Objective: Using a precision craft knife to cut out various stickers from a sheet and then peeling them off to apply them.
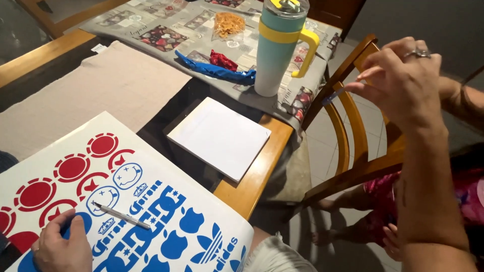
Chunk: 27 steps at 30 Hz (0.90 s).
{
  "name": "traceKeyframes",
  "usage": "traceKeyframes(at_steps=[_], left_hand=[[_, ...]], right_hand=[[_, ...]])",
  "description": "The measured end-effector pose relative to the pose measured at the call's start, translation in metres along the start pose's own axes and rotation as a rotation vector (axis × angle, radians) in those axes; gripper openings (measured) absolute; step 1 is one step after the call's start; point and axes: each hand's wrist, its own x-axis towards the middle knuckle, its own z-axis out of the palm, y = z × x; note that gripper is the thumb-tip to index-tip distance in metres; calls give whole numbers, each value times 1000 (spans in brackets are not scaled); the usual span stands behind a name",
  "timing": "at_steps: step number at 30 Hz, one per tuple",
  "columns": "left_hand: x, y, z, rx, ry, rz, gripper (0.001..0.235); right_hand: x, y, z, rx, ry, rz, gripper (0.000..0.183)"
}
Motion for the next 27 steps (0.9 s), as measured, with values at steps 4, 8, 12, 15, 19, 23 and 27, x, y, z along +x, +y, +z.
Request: traceKeyframes(at_steps=[4, 8, 12, 15, 19, 23, 27], left_hand=[[-3, 13, -9, -37, -26, -50, 21], [1, 5, 0, -8, -9, -38, 20], [0, 3, 0, -23, 5, -25, 19], [0, 5, -2, -48, -24, -41, 22], [2, -1, 5, -27, 9, -25, 18], [-7, 19, -10, -52, -10, -91, 21], [20, -65, 32, -159, 243, 555, 27]], right_hand=[[7, -4, 5, -16, -21, 4, 61], [5, -5, 5, -58, 31, -19, 48], [3, -6, 2, -39, -11, 3, 67], [0, -4, 4, -64, -10, -5, 72], [-2, 0, -4, -204, -160, 49, 56], [9, -7, -18, -333, -189, -10, 64], [18, -35, -26, -370, 9, -161, 56]])
